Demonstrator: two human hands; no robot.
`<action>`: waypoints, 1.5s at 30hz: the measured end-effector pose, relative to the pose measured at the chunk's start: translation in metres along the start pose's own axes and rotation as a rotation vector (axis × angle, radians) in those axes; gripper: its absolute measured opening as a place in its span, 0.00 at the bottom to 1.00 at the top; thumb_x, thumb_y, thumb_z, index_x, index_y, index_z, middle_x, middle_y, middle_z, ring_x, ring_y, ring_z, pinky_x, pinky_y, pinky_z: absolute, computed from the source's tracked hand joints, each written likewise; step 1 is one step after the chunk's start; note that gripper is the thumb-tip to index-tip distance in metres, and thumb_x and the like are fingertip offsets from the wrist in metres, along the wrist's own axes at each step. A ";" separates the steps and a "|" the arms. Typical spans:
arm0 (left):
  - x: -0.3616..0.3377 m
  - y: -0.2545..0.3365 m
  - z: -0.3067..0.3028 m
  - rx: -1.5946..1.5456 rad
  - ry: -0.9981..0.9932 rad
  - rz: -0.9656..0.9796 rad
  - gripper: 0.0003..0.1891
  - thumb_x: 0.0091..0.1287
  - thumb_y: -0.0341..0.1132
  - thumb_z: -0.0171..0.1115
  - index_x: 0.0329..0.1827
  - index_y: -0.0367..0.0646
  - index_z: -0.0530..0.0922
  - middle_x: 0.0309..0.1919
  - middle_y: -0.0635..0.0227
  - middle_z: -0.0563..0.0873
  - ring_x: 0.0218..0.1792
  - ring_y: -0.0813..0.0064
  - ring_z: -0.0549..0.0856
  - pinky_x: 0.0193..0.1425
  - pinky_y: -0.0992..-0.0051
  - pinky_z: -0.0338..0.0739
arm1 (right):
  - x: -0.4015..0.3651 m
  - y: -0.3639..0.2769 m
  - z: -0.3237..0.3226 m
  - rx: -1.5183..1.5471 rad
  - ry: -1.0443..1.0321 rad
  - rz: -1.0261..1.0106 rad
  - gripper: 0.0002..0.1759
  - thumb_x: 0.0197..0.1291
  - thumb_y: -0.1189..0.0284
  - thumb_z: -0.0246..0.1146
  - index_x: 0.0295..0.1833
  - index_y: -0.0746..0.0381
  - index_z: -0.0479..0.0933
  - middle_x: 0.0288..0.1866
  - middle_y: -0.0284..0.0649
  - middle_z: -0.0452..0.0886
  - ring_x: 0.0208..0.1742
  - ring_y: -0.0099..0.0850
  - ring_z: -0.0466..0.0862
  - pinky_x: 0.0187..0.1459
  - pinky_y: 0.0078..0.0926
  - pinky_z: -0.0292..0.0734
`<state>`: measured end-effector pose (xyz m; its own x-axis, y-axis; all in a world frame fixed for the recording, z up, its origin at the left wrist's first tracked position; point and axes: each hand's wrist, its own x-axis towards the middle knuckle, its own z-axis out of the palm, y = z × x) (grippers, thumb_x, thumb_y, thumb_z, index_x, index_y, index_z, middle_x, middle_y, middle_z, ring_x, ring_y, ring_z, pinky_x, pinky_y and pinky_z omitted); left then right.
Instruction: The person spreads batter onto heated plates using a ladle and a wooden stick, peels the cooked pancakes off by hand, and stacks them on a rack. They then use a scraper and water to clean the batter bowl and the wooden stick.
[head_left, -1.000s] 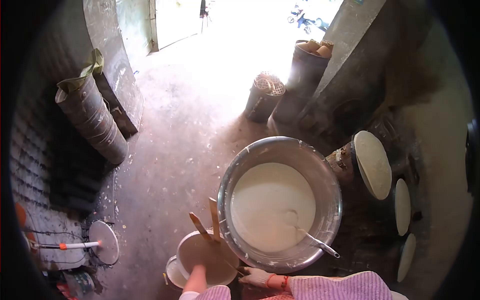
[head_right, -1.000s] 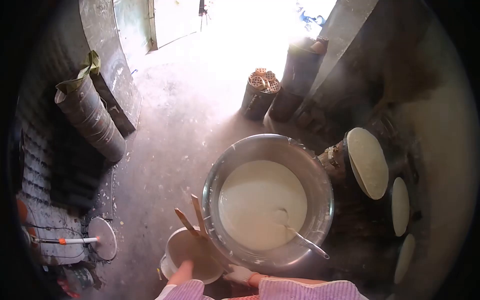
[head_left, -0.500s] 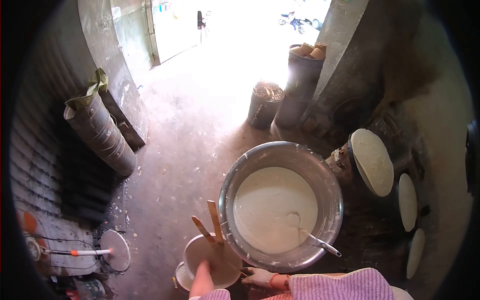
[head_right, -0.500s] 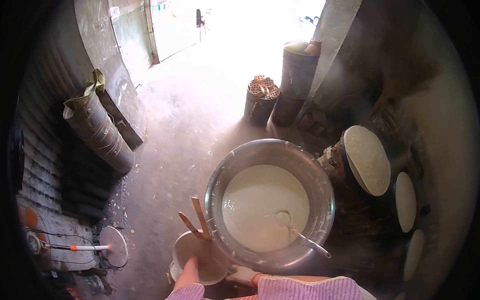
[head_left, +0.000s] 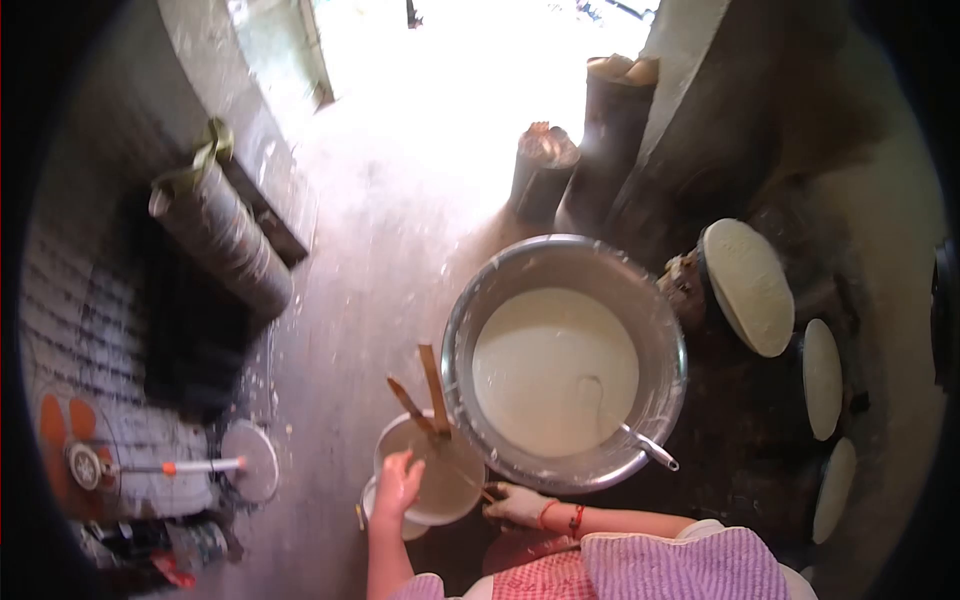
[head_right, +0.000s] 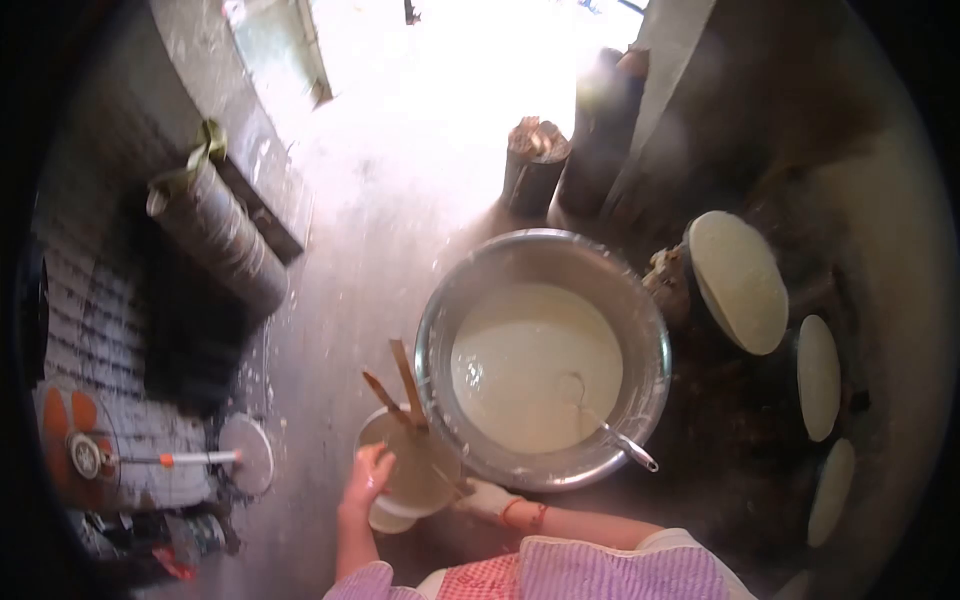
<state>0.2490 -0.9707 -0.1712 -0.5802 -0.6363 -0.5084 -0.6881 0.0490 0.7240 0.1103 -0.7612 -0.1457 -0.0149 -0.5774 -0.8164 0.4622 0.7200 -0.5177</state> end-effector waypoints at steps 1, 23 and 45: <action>-0.011 0.020 -0.016 -0.095 -0.052 0.046 0.23 0.68 0.39 0.61 0.60 0.32 0.76 0.51 0.52 0.80 0.35 0.69 0.86 0.27 0.75 0.83 | -0.001 -0.002 0.000 0.020 0.000 0.001 0.34 0.60 0.70 0.64 0.72 0.59 0.64 0.38 0.34 0.80 0.23 0.21 0.75 0.23 0.21 0.73; 0.044 -0.040 0.003 -0.646 0.005 -0.505 0.31 0.69 0.58 0.58 0.62 0.40 0.76 0.60 0.55 0.80 0.65 0.57 0.76 0.62 0.51 0.72 | 0.032 0.050 -0.030 -1.008 -0.111 -0.618 0.57 0.53 0.57 0.70 0.80 0.56 0.41 0.75 0.43 0.64 0.76 0.47 0.60 0.75 0.40 0.55; -0.243 0.248 0.008 0.219 -1.816 1.032 0.13 0.61 0.28 0.69 0.49 0.35 0.84 0.37 0.59 0.85 0.38 0.64 0.84 0.42 0.69 0.76 | -0.142 0.518 0.105 0.996 1.197 -0.271 0.15 0.62 0.74 0.66 0.53 0.64 0.79 0.45 0.35 0.84 0.43 0.23 0.83 0.46 0.24 0.80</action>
<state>0.2157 -0.7981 0.1284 -0.2735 0.9591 0.0730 0.1373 -0.0362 0.9899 0.4444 -0.3467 -0.2712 -0.6302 0.3313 -0.7022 0.6961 -0.1596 -0.7000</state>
